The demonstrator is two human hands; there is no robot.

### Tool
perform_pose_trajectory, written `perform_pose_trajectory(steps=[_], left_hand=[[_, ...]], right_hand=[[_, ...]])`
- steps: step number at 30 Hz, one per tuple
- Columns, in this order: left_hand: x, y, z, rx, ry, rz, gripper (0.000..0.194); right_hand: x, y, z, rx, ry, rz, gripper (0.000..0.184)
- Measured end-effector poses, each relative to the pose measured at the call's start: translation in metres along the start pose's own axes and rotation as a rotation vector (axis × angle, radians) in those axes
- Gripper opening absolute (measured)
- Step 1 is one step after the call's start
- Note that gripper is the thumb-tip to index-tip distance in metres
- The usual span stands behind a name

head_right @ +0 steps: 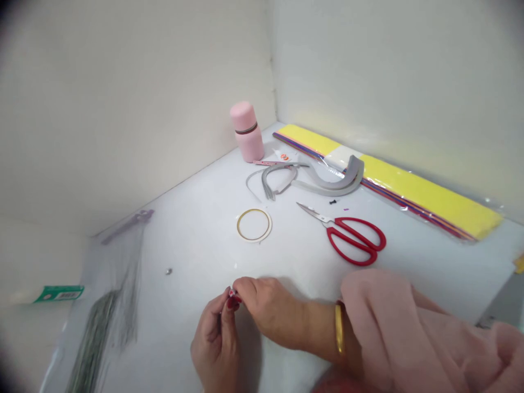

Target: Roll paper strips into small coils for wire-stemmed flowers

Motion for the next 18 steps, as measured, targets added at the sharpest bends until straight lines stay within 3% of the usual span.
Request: perform_pose_trajectory(steps=[11,18], left_hand=[[-0.001,0.014,0.001,-0.098,0.017,-0.134,0.019],[-0.001,-0.011,-0.002,0.058,-0.063,0.055,0.019]], right_hand=[[-0.002,-0.001,-0.004,0.02,0.063,0.005,0.016],[-0.004,0.002,0.001,-0.047,0.016,-0.036,0.016]])
Point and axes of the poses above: each hand's wrist, its own x-axis away from the middle knuckle, its own z-axis out of the back of the hand, y = z × x, the point moved 8 cm from there along -x, towards the middle knuckle, and after that the axes turned 5 degrees about -y, right-handed, at the moved point
